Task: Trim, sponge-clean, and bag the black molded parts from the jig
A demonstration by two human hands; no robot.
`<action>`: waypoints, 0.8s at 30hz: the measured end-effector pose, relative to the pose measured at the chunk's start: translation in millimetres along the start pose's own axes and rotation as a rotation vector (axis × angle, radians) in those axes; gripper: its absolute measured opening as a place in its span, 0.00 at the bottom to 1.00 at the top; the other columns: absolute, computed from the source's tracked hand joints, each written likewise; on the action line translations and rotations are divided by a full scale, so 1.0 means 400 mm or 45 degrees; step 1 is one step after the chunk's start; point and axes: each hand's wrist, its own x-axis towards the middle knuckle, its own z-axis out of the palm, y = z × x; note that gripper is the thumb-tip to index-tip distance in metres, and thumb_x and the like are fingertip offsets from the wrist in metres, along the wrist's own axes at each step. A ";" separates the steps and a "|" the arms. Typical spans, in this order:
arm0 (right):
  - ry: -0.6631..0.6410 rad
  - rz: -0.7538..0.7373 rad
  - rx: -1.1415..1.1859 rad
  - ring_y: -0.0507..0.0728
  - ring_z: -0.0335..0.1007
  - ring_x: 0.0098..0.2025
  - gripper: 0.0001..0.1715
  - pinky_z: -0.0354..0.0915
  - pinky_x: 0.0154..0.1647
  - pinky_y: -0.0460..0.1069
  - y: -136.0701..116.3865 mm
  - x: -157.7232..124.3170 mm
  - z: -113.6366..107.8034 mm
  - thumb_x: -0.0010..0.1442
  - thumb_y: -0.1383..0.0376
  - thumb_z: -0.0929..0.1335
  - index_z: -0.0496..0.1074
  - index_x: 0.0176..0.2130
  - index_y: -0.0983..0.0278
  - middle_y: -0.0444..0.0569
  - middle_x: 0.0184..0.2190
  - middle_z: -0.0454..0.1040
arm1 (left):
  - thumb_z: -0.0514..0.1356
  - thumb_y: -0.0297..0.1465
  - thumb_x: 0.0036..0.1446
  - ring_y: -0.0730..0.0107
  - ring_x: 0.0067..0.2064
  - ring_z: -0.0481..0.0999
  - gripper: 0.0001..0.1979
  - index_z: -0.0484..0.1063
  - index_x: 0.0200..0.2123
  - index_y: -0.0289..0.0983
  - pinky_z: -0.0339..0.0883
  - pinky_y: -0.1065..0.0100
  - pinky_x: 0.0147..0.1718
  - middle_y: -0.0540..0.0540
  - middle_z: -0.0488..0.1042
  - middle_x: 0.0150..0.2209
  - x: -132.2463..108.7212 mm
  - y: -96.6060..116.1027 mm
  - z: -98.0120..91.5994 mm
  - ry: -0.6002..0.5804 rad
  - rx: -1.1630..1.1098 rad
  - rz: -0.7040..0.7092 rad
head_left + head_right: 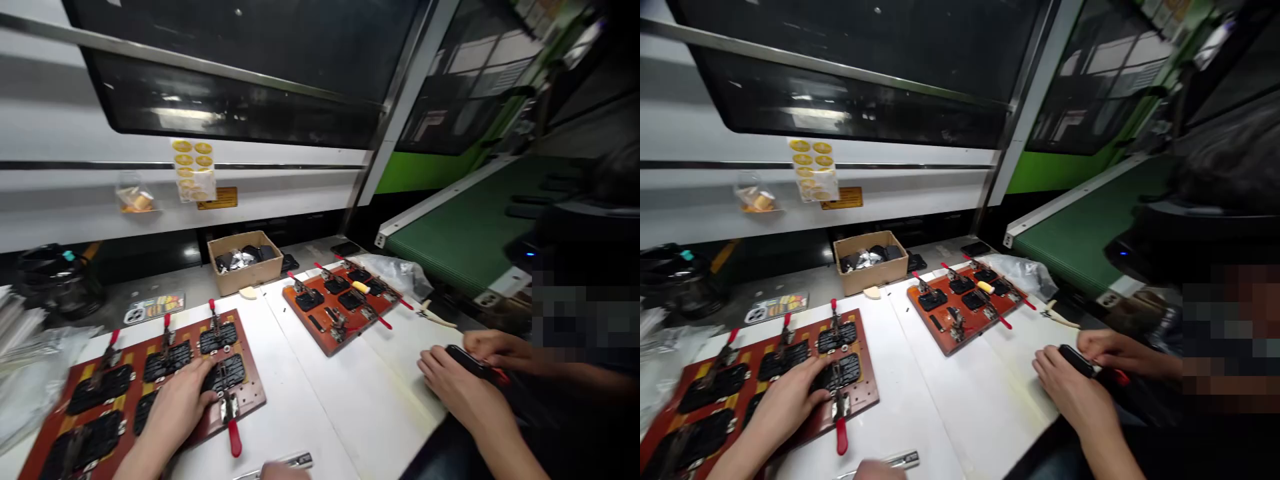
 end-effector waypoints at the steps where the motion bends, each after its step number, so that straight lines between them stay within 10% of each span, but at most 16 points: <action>1: 0.253 0.079 0.099 0.59 0.74 0.44 0.17 0.71 0.45 0.56 -0.041 0.073 0.020 0.62 0.68 0.59 0.73 0.41 0.52 0.47 0.39 0.76 | 0.58 0.27 0.59 0.56 0.62 0.72 0.29 0.66 0.64 0.46 0.67 0.59 0.58 0.46 0.72 0.62 0.001 0.000 0.003 0.006 0.001 -0.012; 6: 1.010 0.407 0.394 0.53 0.73 0.41 0.21 0.68 0.42 0.48 -0.124 0.418 0.026 0.61 0.77 0.55 0.70 0.42 0.61 0.45 0.38 0.76 | 0.61 0.27 0.57 0.53 0.61 0.72 0.30 0.67 0.64 0.43 0.67 0.57 0.57 0.43 0.73 0.60 0.005 -0.011 0.016 0.012 -0.004 -0.017; 10: 1.031 0.487 0.450 0.55 0.73 0.45 0.06 0.69 0.51 0.53 -0.009 0.564 -0.058 0.69 0.65 0.67 0.73 0.40 0.65 0.47 0.42 0.75 | 0.61 0.27 0.56 0.52 0.61 0.72 0.30 0.68 0.63 0.43 0.66 0.57 0.58 0.44 0.72 0.61 -0.003 -0.013 0.018 0.024 -0.041 0.013; 16: 0.947 0.655 0.508 0.54 0.74 0.40 0.17 0.74 0.44 0.53 0.143 0.645 -0.036 0.71 0.55 0.68 0.73 0.47 0.67 0.48 0.41 0.75 | 0.53 0.34 0.66 0.57 0.62 0.72 0.22 0.70 0.61 0.42 0.64 0.59 0.61 0.44 0.73 0.62 0.003 -0.045 0.016 0.105 -0.174 0.041; 24: 1.152 0.652 0.316 0.56 0.75 0.42 0.15 0.72 0.50 0.56 0.144 0.644 0.034 0.72 0.56 0.67 0.75 0.45 0.66 0.47 0.38 0.76 | 0.58 0.46 0.62 0.48 0.63 0.68 0.37 0.56 0.68 0.34 0.63 0.52 0.61 0.34 0.68 0.62 0.196 -0.056 0.019 0.274 -0.216 -0.049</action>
